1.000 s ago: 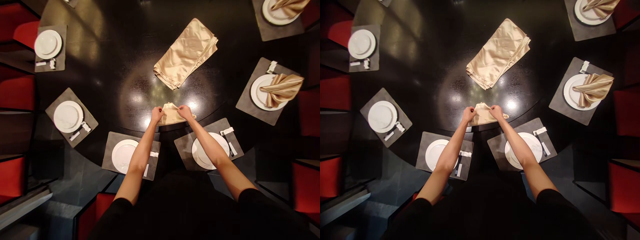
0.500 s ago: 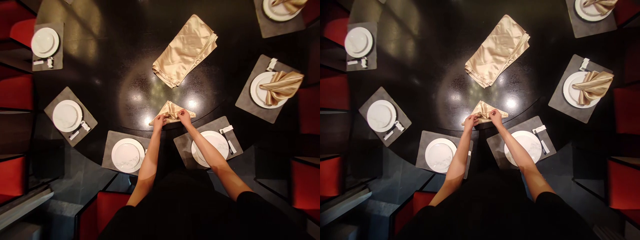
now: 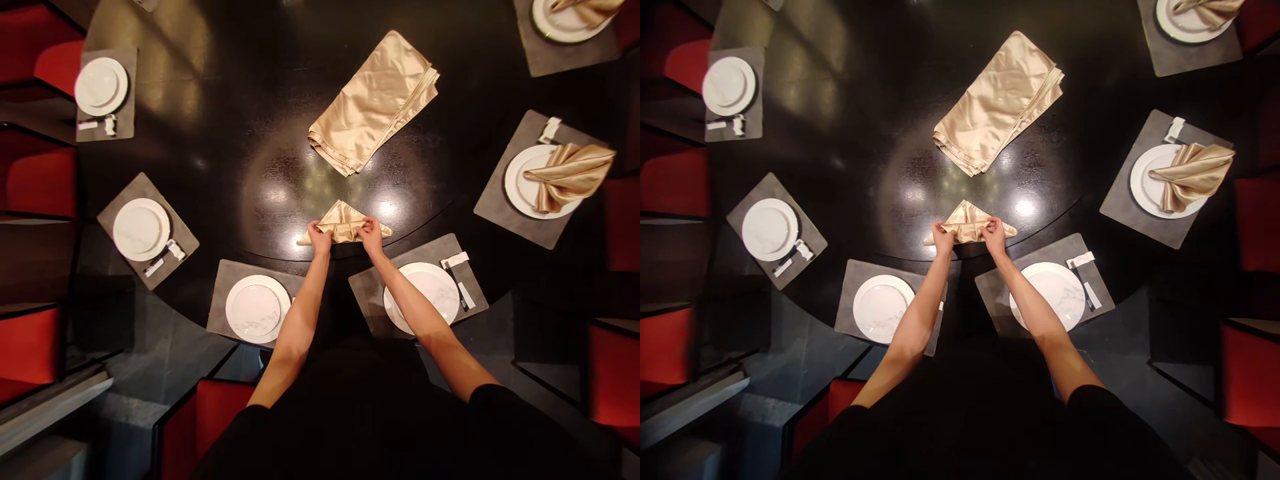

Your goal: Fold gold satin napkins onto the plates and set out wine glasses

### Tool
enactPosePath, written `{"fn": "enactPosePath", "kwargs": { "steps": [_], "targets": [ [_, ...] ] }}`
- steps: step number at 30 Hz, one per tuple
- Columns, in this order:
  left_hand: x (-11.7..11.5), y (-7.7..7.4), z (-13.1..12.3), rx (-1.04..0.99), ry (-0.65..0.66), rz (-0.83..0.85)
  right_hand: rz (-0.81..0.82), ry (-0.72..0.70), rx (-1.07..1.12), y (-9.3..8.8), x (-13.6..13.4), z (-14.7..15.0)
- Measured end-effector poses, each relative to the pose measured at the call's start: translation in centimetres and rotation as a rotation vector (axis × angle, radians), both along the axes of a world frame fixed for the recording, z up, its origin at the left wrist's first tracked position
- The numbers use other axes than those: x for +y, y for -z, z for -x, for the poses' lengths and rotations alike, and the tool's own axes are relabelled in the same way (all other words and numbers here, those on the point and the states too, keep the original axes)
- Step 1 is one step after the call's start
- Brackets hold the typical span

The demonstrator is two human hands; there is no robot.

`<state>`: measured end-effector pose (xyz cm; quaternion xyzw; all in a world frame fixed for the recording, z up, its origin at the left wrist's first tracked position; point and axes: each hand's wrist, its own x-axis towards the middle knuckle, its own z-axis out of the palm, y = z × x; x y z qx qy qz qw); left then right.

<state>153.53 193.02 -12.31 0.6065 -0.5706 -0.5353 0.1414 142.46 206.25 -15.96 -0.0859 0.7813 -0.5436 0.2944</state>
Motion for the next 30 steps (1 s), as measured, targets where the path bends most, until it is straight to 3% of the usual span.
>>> {"fn": "enactPosePath", "kwargs": {
  "steps": [3,6,11,15,18,23,30],
  "targets": [
    [0.8,0.3,-1.1,-0.092,0.168,0.217,-0.046,-0.056,0.071,0.4,0.2,0.0],
    [1.3,0.2,-1.7,-0.190,0.244,0.347,-0.110,-0.145,0.208,0.3,0.5,0.0],
    [0.9,-0.2,-1.7,-0.195,0.244,0.396,-0.235,-0.236,0.406,-0.5,0.5,0.0],
    [0.5,-0.9,-1.9,-0.155,0.335,0.461,-0.390,-0.346,0.502,-1.4,0.5,-0.2],
    [1.1,-1.4,-2.3,-0.164,0.538,0.583,-0.434,-0.396,0.502,-1.8,0.7,-0.4],
    [2.6,-1.7,-2.1,-0.118,1.085,0.600,-0.389,-0.383,0.450,-1.4,0.8,0.2],
    [3.9,-1.9,-0.1,-0.524,1.342,0.750,-0.185,-0.389,0.452,-2.2,4.0,1.2]
  ]
}}
